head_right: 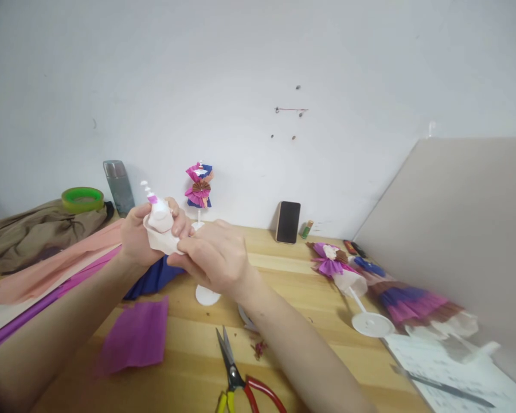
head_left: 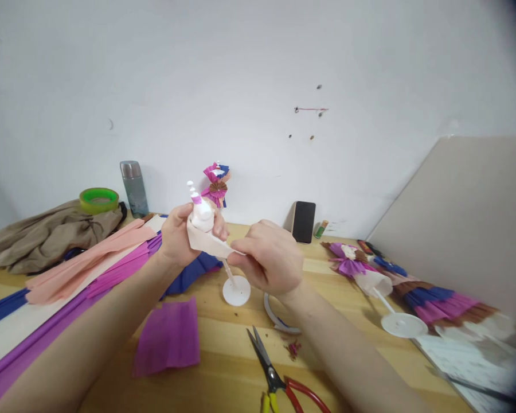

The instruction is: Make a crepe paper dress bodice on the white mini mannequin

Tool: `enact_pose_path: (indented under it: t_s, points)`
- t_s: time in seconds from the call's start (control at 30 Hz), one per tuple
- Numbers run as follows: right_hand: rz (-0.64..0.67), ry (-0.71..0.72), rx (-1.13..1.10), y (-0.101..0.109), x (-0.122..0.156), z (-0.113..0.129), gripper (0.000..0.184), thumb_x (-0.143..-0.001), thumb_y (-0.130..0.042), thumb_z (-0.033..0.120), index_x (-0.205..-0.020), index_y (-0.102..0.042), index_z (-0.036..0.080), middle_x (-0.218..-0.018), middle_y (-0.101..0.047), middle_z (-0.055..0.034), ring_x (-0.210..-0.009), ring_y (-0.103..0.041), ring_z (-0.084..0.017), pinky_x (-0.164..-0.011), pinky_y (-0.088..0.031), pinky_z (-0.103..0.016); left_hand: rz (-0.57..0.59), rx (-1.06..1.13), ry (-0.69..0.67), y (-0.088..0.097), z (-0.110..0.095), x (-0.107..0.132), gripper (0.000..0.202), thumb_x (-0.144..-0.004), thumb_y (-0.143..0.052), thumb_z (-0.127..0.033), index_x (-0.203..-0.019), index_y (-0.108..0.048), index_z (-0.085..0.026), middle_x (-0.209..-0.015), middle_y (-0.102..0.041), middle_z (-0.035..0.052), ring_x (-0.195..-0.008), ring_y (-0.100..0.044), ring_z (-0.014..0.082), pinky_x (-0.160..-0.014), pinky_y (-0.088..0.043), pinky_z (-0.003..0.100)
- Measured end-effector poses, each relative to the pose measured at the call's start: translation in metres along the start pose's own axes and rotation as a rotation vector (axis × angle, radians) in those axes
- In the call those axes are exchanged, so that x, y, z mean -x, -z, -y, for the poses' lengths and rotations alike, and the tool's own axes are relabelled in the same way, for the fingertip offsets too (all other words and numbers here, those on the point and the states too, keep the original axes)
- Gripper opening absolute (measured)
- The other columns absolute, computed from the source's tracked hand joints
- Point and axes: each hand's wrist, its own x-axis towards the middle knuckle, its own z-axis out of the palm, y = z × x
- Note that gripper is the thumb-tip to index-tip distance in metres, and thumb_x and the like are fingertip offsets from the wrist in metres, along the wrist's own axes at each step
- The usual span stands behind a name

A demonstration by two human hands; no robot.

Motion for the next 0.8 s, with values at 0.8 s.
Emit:
enact_pose_path:
  t_s: [0.8]
  points:
    - [-0.273,-0.925,-0.704,-0.017,-0.002,-0.016,0.034,-0.083,-0.067,0.048,-0.067,-0.057,0.020,-0.058,-0.049,0.0049,-0.052,-0.041,-0.009,-0.051,-0.037,-0.022,-0.165,0.035,0.029,-0.011,0.004,0.001,0.025,-0.073,-0.053,-0.038,-0.065,-0.063,-0.016,-0.062,-0.064,0.0079,-0.073,-0.067,0.0274,-0.065,-0.054,0.036]
